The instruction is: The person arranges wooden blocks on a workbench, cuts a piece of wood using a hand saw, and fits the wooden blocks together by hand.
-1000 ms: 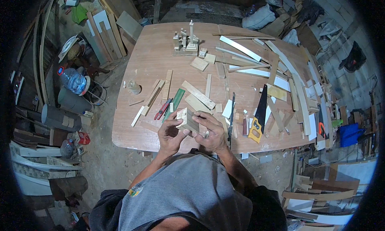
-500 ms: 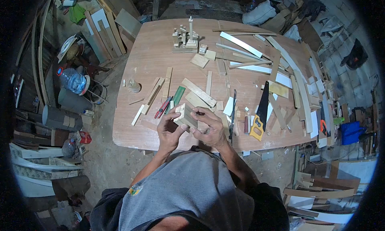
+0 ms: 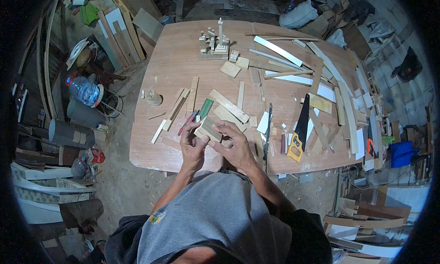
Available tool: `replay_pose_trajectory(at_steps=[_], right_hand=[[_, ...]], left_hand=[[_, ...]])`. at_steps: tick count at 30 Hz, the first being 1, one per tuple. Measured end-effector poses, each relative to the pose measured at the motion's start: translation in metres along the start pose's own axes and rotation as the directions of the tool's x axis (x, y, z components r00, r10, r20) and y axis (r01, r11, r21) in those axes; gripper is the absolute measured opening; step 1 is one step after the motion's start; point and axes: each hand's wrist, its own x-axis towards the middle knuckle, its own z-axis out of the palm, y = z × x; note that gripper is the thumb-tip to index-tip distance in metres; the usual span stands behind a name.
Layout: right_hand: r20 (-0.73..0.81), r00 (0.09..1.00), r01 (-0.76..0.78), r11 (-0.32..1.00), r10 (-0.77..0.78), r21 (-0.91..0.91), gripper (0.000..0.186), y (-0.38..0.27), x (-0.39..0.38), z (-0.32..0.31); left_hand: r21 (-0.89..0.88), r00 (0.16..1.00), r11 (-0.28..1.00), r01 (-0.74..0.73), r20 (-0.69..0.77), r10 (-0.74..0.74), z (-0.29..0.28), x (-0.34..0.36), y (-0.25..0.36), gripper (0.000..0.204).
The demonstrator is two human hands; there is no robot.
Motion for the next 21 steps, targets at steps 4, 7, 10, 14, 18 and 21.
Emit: replay_pose_trajectory(at_steps=[4,7,10,14,18,21], right_hand=[[-0.002,0.999,-0.038,0.999,0.038,0.023,0.049,0.007,0.000,0.002],[0.086,0.995,-0.048,0.999,0.048,-0.010,0.048,0.004,0.001,0.000],[0.024,0.979,-0.206,0.969,0.205,0.133,0.050,-0.007,0.002,0.005],[-0.009,1.000,-0.019,0.999,0.019,-0.031,0.051,-0.003,0.003,0.001],[-0.011,0.961,0.262,0.917,-0.278,-0.302,0.055,-0.002,0.001,-0.002],[0.029,0.915,0.376,0.825,-0.402,-0.422,0.058,0.008,0.000,-0.003]], left_hand=[[-0.036,1.000,0.999,0.005,0.008,-0.005,0.000,0.003,0.001,0.052],[-0.024,0.999,0.998,0.050,0.018,-0.049,-0.002,0.003,0.001,0.058],[-0.060,0.999,0.997,0.050,-0.017,-0.051,0.000,0.004,-0.002,0.055],[-0.060,0.998,0.997,0.056,0.023,-0.054,0.002,0.003,0.004,0.058],[-0.245,0.994,0.967,0.062,0.103,-0.038,0.020,0.007,0.027,0.056],[-0.210,0.988,0.974,0.084,0.144,-0.055,0.020,0.009,0.037,0.051]])
